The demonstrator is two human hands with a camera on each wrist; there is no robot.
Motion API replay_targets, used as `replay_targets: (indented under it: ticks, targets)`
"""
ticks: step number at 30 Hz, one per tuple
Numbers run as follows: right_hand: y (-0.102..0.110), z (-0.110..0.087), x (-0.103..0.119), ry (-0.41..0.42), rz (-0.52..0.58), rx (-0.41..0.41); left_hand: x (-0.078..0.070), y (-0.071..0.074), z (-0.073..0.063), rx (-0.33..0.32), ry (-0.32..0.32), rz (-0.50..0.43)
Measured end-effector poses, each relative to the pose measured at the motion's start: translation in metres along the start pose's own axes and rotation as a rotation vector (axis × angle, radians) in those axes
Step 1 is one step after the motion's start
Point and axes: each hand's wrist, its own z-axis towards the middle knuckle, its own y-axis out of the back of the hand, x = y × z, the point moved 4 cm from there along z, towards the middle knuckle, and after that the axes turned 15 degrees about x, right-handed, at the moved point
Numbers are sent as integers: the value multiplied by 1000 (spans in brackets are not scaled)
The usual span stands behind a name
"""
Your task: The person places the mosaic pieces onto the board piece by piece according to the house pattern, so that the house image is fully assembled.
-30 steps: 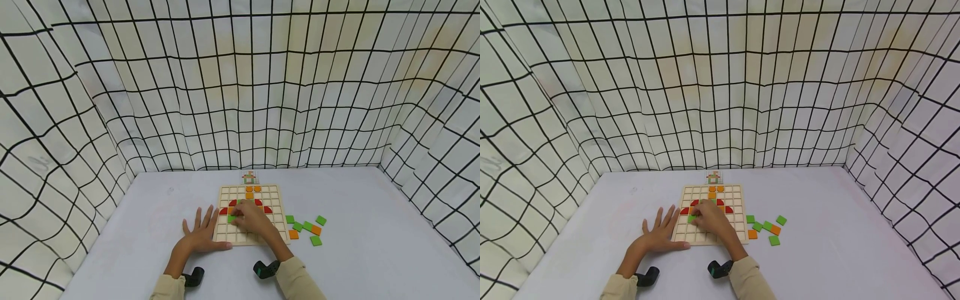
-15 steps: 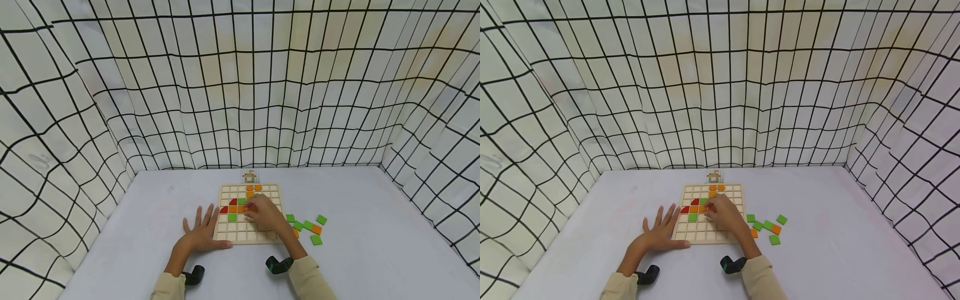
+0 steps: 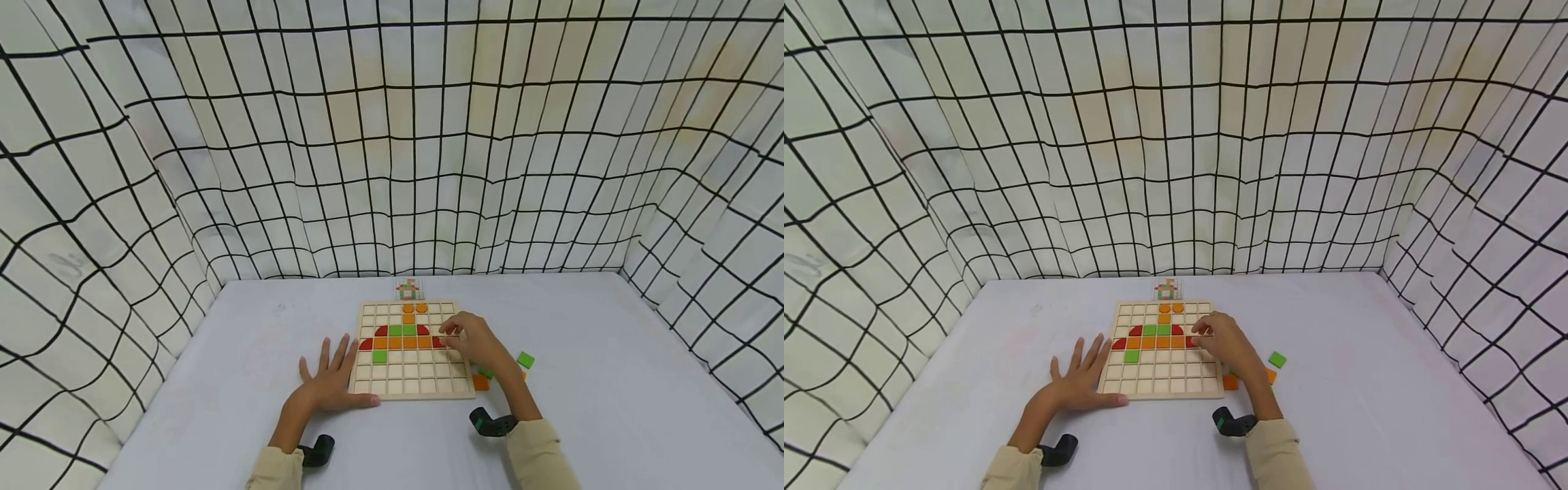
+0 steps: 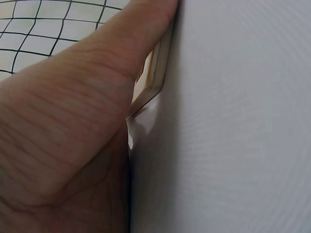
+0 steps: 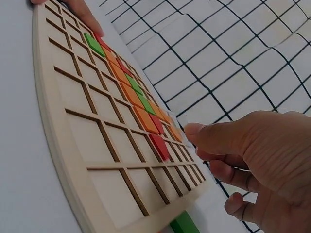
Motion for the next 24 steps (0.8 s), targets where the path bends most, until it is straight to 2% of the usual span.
replay_targets:
  ticks: [6, 14, 24]
  targets:
    - [11, -19, -21, -119, 37, 72, 0, -1, 0, -7, -7, 0]
    - [14, -31, -41, -175, 39, 168, 1, -2, -2, -11, 0, 1]
    - [15, -30, -48, -208, 1, 83, 0, 1, -1, -3, -5, -2]
